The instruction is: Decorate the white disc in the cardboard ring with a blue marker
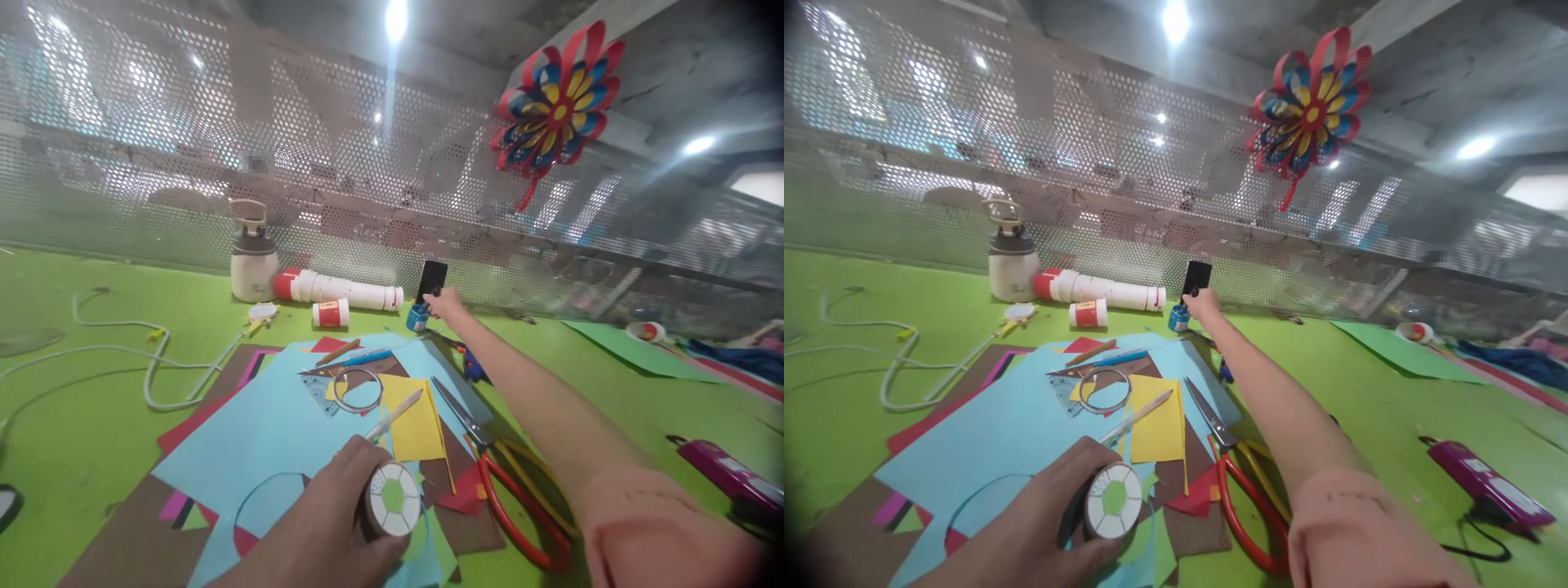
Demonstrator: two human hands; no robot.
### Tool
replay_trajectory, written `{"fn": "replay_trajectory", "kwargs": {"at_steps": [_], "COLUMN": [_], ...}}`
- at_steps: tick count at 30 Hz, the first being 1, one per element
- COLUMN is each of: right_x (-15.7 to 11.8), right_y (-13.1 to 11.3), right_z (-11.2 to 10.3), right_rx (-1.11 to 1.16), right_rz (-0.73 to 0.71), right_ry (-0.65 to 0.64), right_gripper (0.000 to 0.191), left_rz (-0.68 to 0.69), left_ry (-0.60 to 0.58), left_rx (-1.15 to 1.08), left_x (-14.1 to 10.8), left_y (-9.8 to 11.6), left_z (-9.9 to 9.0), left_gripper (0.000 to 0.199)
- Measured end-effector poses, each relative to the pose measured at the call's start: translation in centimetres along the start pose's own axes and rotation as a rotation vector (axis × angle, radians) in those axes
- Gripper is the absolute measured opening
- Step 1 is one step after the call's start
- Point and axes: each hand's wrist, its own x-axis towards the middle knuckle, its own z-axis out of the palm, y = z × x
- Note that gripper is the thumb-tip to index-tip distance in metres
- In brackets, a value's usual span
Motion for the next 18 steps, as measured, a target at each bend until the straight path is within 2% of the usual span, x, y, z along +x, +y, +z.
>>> {"fn": "replay_trajectory", "kwargs": {"at_steps": [6,12,18], "right_x": [0.15,-0.41,-0.48], "right_y": [-0.39,-0.44,-0.72], "right_z": [-0.32,0.05,-0.02], "right_rx": [-0.010,-0.007,0.035], "right_rz": [-0.015,-0.034,-0.035], "right_ry": [-0.003,-0.016,0.004], "right_gripper": [0.036,0.033,0.035], "left_rz": [-0.007,-0.005,0.013], "left_ry": [-0.004,-0.003,-0.043], "left_rx": [0.014,0.019,0.033], "left_x": [0.13,0.16,0.16], "left_y": [0.36,0.26,0.01], "left_z": [-0.03,0.12,-0.10], "left_gripper": [0.025,0.029,0.025]}}
